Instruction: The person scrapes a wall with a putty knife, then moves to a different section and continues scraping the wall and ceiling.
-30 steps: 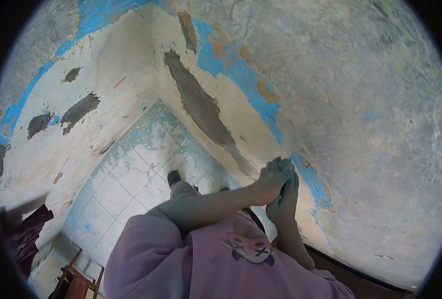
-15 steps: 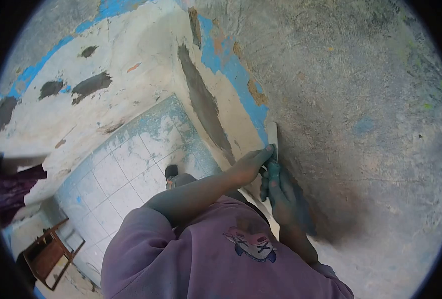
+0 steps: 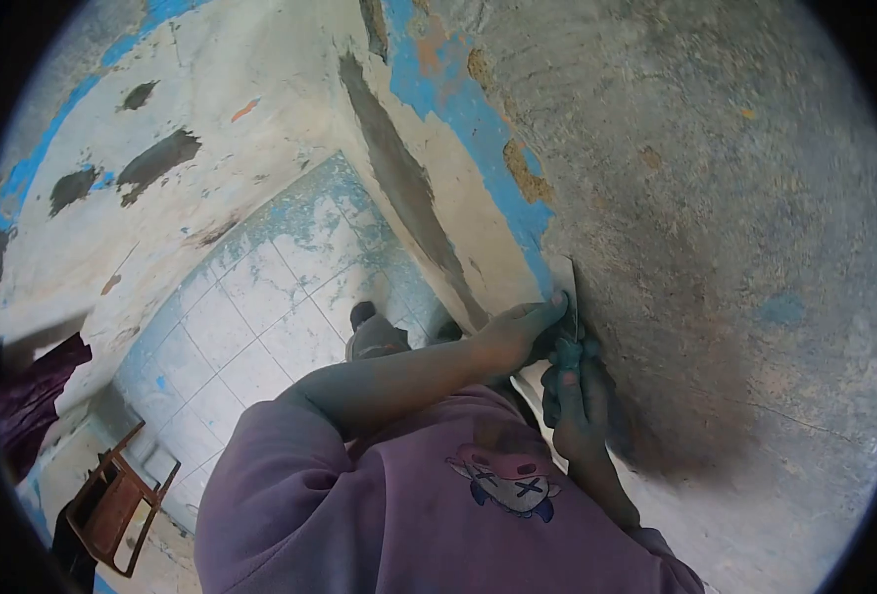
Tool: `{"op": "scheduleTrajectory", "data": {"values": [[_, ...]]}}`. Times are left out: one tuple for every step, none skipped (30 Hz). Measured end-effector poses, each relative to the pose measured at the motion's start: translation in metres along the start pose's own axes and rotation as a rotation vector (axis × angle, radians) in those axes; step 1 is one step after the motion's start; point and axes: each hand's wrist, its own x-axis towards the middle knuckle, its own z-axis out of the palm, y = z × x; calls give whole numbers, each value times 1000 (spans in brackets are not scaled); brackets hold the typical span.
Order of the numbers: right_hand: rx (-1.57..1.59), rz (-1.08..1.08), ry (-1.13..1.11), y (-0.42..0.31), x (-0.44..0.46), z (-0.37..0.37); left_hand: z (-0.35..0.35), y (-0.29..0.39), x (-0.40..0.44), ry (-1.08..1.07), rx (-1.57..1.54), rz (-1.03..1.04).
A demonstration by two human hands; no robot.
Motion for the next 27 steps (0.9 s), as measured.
{"op": "scheduleTrajectory", "data": {"values": [[-55, -32, 17, -3, 4, 1, 0, -2, 3, 8, -90, 23], [-107, -63, 35, -5, 7, 4, 0, -3, 5, 19, -177, 41], [-107, -54, 46, -8, 8, 7, 1, -1, 4, 14, -181, 28], [-122, -21, 69, -11, 7, 10, 3, 4, 1, 49, -196, 8], [-138, 9, 91, -14, 5, 14, 4, 5, -1, 85, -209, -10], [-139, 16, 98, -17, 1, 17, 4, 1, -1, 82, -213, -19], [-157, 28, 118, -20, -4, 20, 3, -5, 0, 51, -259, -9], [-176, 36, 137, -23, -6, 22, 2, -8, 1, 19, -304, 4], [-184, 33, 140, -24, -6, 26, 0, -5, -1, 11, -306, 7], [-184, 55, 147, -24, -6, 29, -2, -3, -3, -13, -312, -19], [-184, 81, 154, -22, -8, 33, -3, -2, -5, -35, -318, -47], [-192, 82, 156, -18, -8, 37, -4, -3, -5, -41, -323, -46], [-283, 9, 174, -12, -8, 39, -3, -6, -4, -10, -349, -41], [-373, -67, 189, -9, -8, 41, -3, -7, -3, 22, -372, -35], [-381, -68, 189, -13, -9, 42, -2, -8, -2, 17, -377, -32], [-323, -22, 208, -18, -10, 44, -2, -10, -1, -11, -374, -44], [-264, 23, 227, -22, -11, 46, -3, -10, -2, -37, -369, -57], [-270, 19, 225, -25, -9, 47, 0, -6, -5, -41, -371, -51], [-244, 79, 202, -28, -7, 47, 5, 0, -8, 24, -357, -64], [-219, 140, 181, -30, -8, 46, 10, 5, -11, 88, -345, -78], [-228, 136, 179, -26, -8, 46, 13, 9, -16, 82, -349, -70], [-302, 86, 181, -19, -8, 46, 15, 14, -20, 94, -348, -81], [-374, 36, 182, -14, -9, 46, 17, 15, -24, 107, -346, -93], [-376, 31, 180, -16, -11, 45, 13, 8, -19, 105, -346, -87], [-297, 75, 190, -19, -13, 44, 6, -1, -12, 53, -321, -44], [-218, 117, 198, -23, -12, 45, -1, -7, -6, 2, -295, 2], [-222, 106, 189, -27, -10, 50, 0, -2, -9, 1, -294, 17]]}}
